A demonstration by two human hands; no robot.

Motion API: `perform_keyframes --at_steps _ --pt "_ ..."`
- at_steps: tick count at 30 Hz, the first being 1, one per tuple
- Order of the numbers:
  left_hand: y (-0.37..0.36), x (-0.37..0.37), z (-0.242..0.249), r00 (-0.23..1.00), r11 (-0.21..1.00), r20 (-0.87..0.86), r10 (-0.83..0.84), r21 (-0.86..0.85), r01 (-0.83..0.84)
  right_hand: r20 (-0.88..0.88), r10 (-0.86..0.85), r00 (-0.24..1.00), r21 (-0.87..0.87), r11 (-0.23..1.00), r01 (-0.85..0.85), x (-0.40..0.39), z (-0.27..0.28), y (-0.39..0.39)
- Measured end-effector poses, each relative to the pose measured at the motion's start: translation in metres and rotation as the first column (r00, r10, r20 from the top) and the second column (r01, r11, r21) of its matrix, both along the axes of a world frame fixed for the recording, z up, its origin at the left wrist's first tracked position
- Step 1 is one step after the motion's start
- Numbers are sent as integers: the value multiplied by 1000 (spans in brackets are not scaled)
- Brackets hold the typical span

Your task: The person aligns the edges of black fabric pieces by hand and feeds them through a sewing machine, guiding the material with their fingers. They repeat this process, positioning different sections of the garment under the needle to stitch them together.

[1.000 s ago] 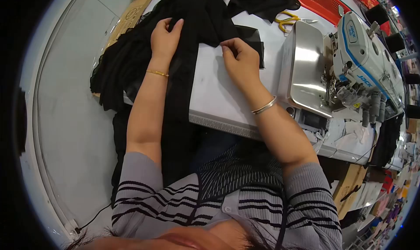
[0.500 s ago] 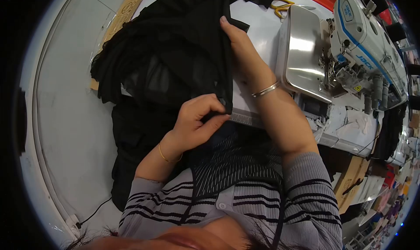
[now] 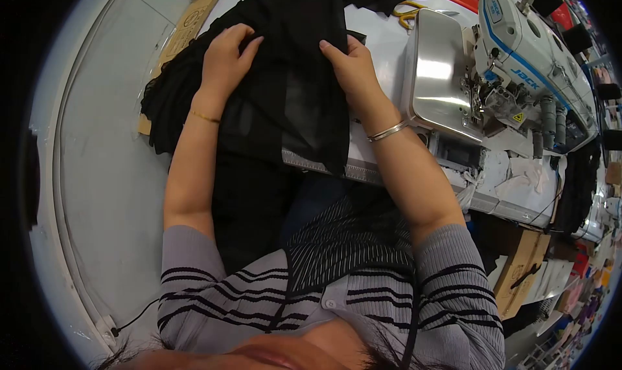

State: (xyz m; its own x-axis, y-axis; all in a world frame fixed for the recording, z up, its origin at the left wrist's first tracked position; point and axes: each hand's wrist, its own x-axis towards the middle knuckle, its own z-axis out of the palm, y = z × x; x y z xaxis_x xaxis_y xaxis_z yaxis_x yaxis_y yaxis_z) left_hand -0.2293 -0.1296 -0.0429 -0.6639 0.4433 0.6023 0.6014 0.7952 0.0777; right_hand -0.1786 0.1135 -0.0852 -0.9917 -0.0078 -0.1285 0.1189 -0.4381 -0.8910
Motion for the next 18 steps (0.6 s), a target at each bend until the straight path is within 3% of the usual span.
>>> perform_keyframes --at_steps 1,2,3,5,7,9,10,11,12,13,16,18 --pt "5 23 12 1000 993 23 2 115 -4 -187 -201 962 296 922 250 -4 -9 -1" --pt "9 45 19 999 974 47 0 226 -10 -410 -320 854 505 701 505 -7 -13 -3" --pt "13 63 21 997 968 21 -74 242 66 -409 -338 848 495 698 517 -7 -6 -3" --pt "24 112 22 981 953 63 -183 258 161 -506 -217 835 493 721 486 5 15 -6" --pt "47 158 16 941 916 150 -305 318 246 -250 -10 968 518 844 142 11 13 -14" --pt "72 196 11 844 832 224 -488 412 372 -120 -53 991 668 735 120 16 -2 -17" --pt "79 210 11 768 780 269 -581 454 431 -93 23 995 408 913 17 34 15 -14" --pt "82 219 14 685 733 311 -659 468 493 -94 109 990 108 989 -98 52 32 -9" --pt "84 225 19 591 681 351 -726 488 547 -91 106 990 109 989 -96 70 44 -1" --pt "80 221 26 573 668 352 -740 485 564 -58 119 991 188 977 -106 91 54 13" --pt "86 189 33 709 652 67 -702 462 602 21 230 973 431 876 -216 156 55 50" --pt "112 169 39 605 583 76 -792 387 714 42 202 979 546 816 -191 201 66 56"
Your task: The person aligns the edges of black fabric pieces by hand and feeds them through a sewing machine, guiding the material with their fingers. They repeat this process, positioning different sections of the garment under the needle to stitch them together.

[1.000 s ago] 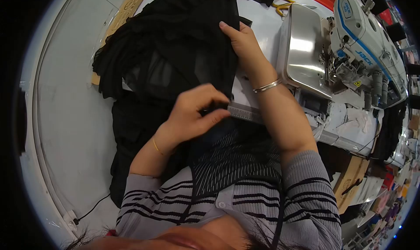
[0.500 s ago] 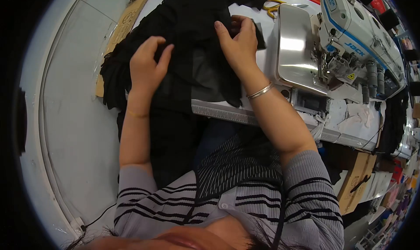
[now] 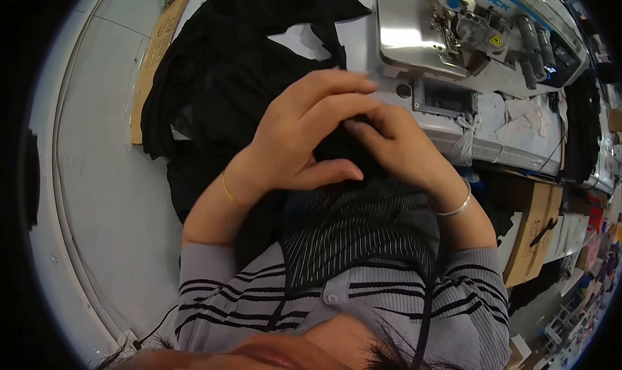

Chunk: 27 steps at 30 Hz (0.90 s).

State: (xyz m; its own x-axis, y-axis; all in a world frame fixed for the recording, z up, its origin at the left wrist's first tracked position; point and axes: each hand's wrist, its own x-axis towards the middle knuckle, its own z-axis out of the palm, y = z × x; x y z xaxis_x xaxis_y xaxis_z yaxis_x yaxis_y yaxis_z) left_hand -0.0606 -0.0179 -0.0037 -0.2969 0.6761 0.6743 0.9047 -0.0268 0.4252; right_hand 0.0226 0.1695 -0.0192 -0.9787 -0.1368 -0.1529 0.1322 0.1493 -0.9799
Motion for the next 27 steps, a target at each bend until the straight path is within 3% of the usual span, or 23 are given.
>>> perform_keyframes --at_steps 2,4,7,8,11,12,13,15,16,17,20,22,24,27 --pt "25 -19 -4 986 974 -44 -163 -169 153 9 66 998 92 994 -66 29 18 17" --pt "30 -45 -11 972 842 -68 -227 -515 160 178 57 982 -44 998 -50 59 34 36" --pt "15 -84 -14 975 885 -197 -106 -466 3 163 -172 972 -253 945 209 102 19 79" --pt "8 -91 -17 974 899 -223 -37 -433 -65 174 -175 969 -261 941 217 113 13 88" --pt "-14 -103 -26 972 858 -223 77 -481 -178 187 -463 866 -420 759 497 135 -3 100" --pt "-21 -106 -29 963 834 -234 132 -499 -236 195 -462 865 -428 753 499 138 -1 101" --pt "-27 -108 -31 951 805 -246 186 -517 -291 164 -524 836 -511 679 526 140 4 103" --pt "-35 -107 -37 938 771 -256 233 -539 -339 190 -757 626 -527 459 715 152 3 111" --pt "-38 -105 -41 929 790 -239 284 -491 -368 197 -758 622 -526 454 719 160 1 124" --pt "-40 -104 -44 917 805 -220 333 -441 -398 93 -703 705 -598 527 604 168 0 140" --pt "-44 -102 -49 927 793 -199 317 -481 -374 50 -570 820 -734 536 417 177 11 161" --pt "-46 -103 -52 928 815 -240 285 -449 -366 71 -797 600 -407 526 747 179 -3 181" --pt "-49 -102 -53 925 834 -285 251 -422 -357 28 -796 604 -370 553 747 165 14 191" --pt "-57 -94 -53 934 827 -198 296 -437 -354 -213 -734 645 -172 678 714 160 68 209"
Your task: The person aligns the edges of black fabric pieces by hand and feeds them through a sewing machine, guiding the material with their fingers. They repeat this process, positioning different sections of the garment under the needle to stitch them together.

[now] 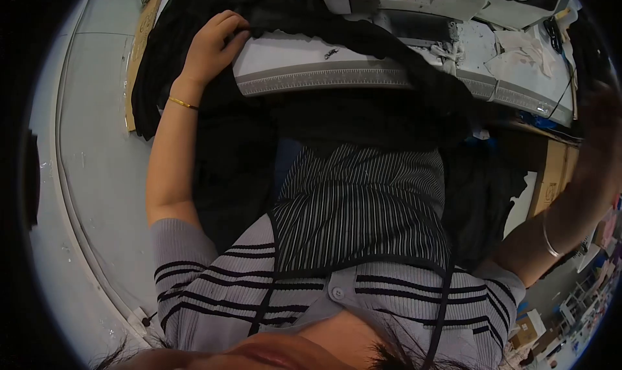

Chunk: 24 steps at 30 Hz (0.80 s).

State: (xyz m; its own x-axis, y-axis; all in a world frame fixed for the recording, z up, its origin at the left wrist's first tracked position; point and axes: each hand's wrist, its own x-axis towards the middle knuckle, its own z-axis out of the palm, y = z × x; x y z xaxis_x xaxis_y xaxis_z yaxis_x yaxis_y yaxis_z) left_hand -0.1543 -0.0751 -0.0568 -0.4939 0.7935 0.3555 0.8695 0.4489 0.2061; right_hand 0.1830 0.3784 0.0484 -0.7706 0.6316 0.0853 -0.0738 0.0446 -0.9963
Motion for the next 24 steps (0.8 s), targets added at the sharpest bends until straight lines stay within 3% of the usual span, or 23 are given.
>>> perform_keyframes --at_steps 4,8,18,24 --pt "-3 5 -3 994 999 104 14 39 -18 -52 56 997 413 910 -30 -4 73 -1" --pt "-2 2 -10 998 998 60 5 63 -9 -102 72 992 603 798 4 -10 99 -19" --pt "3 0 -10 995 992 90 33 116 -43 -136 75 988 698 715 42 -31 100 -36" --pt "2 10 -1 982 974 -186 13 223 30 -279 130 952 690 717 104 -38 112 -45"
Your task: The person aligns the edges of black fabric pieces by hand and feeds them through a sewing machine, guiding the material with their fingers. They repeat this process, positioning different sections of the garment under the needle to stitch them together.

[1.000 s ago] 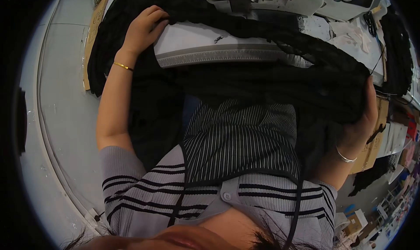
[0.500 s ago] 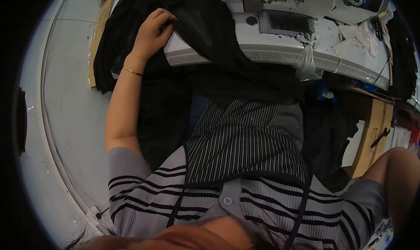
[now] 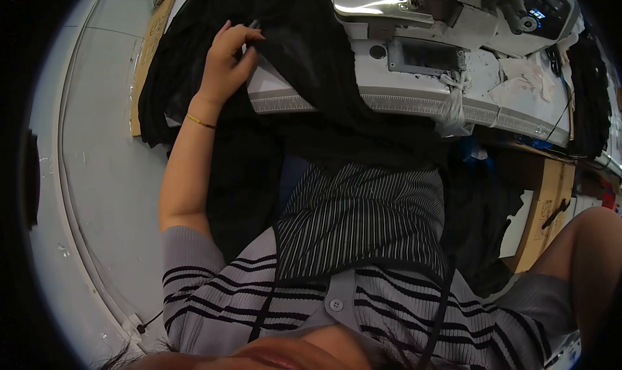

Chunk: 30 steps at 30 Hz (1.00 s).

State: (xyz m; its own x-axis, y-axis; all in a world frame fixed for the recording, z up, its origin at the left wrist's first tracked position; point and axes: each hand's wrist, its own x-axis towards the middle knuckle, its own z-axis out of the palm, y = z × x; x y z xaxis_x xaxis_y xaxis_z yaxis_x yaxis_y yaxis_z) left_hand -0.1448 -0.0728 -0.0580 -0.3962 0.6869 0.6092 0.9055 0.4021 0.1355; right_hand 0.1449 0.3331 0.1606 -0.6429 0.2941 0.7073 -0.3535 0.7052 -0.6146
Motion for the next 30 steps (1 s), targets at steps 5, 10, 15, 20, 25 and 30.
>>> perform_keyframes --at_steps 5,10,15,20,25,30 --pt "11 27 33 916 979 379 -131 198 58 -159 238 958 -132 957 -260 -38 -21 -53" --pt "33 69 88 872 965 432 -228 217 145 358 520 776 -249 854 -457 -98 -153 -178" --pt "-11 83 123 608 969 772 -186 42 242 202 946 255 -785 312 -535 -72 -131 -186" --pt "-34 88 126 642 970 741 -199 56 236 428 863 270 -792 502 -348 -69 -144 -133" --pt "27 94 100 740 953 620 -261 42 301 222 801 556 -730 514 -450 -85 -181 -171" --pt "24 87 98 394 926 898 -197 39 375 292 810 509 -769 515 -379 -79 -177 -146"
